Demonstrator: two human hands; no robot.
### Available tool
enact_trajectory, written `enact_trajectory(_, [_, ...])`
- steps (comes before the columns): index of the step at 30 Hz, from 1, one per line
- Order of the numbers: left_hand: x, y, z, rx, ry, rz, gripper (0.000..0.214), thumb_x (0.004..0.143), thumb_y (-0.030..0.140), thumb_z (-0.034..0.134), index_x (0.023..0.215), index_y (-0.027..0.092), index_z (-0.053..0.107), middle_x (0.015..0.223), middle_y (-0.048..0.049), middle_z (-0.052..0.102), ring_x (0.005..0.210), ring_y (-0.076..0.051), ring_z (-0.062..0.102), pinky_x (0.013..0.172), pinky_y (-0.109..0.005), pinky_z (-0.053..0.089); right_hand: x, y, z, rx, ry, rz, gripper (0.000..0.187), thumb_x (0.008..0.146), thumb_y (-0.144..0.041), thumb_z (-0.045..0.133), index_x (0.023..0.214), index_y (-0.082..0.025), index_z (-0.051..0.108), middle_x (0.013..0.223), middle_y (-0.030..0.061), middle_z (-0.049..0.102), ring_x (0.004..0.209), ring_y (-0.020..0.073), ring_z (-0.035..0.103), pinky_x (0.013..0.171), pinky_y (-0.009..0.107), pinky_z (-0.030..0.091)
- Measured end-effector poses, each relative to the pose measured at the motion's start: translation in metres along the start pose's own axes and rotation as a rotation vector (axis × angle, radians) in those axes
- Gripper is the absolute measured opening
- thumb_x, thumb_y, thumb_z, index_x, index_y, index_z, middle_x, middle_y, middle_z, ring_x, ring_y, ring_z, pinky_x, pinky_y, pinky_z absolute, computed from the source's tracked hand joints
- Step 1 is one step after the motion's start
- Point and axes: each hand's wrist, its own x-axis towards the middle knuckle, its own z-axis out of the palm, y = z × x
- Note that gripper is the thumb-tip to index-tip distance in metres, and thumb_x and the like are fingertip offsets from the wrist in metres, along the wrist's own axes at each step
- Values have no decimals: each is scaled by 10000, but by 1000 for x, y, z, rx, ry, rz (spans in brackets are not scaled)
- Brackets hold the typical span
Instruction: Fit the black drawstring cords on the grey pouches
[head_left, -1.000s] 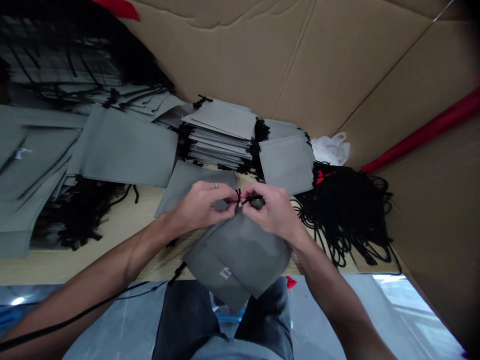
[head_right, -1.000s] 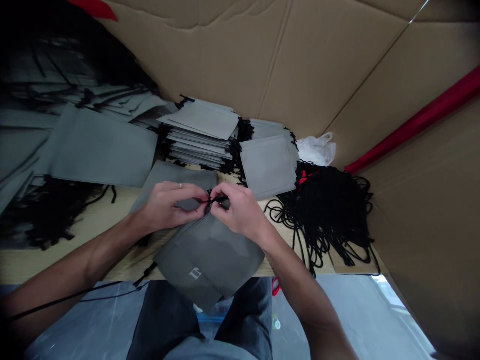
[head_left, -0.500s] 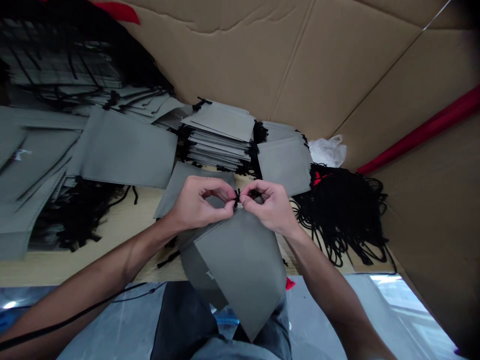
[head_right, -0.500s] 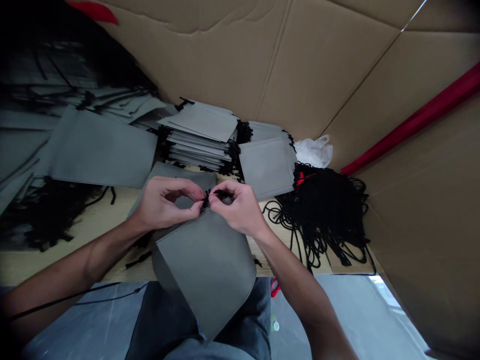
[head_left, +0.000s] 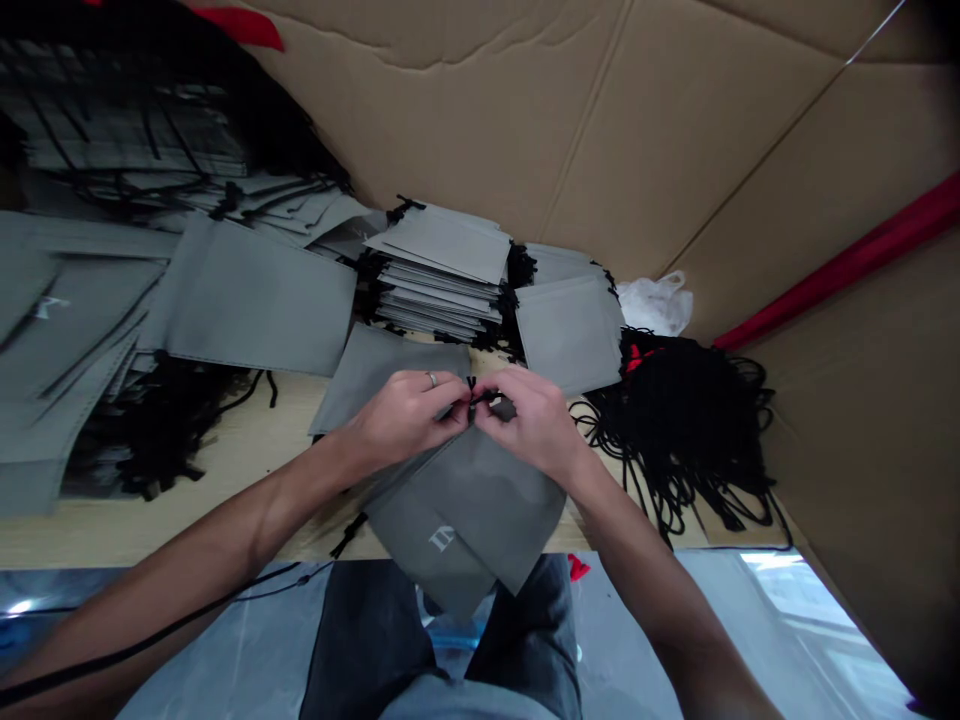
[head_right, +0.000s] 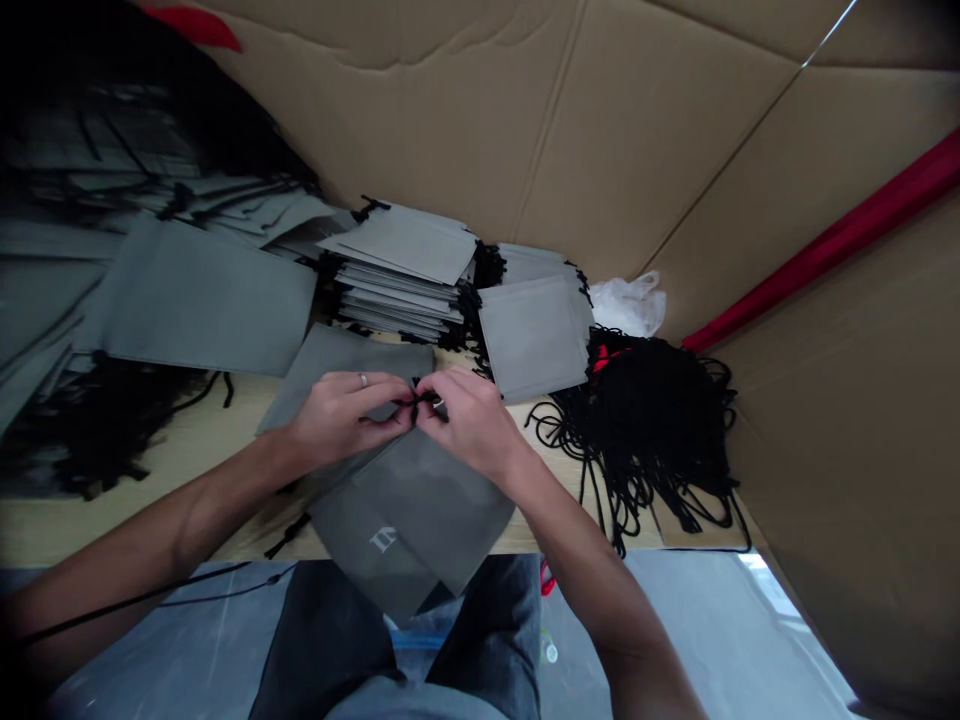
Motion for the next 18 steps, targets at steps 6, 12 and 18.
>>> enact_trajectory(6, [9, 10, -9, -86, 78, -94, 110, 872, 107, 680, 884, 208, 722, 816, 20, 809, 698, -119, 769, 698, -205, 593, 1, -8, 0, 136, 73, 165, 110, 893, -162, 688, 968, -216, 748, 932, 39, 805, 865, 200, 757, 848, 327, 600])
enact_trajectory(12, [17, 15, -19, -337, 87, -273, 48, 824, 167, 752, 830, 214, 755, 792, -4, 815, 671, -145, 760, 690, -243, 639, 2, -12, 3, 438, 125, 456, 124, 830, -226, 769, 952, -209, 781, 905, 25, 812, 781, 170, 748, 724, 284, 584])
enact_trajectory(18, [16, 14, -15, -581, 146, -410, 93, 767, 129, 813, 847, 165, 780, 815, -37, 814, 681, -146, 750, 694, -244, 652, 7, -13, 7, 624, 182, 599, 146, 780, -288, 804, 868, -181, 759, 820, 47, 794, 728, 165, 724, 676, 280, 574])
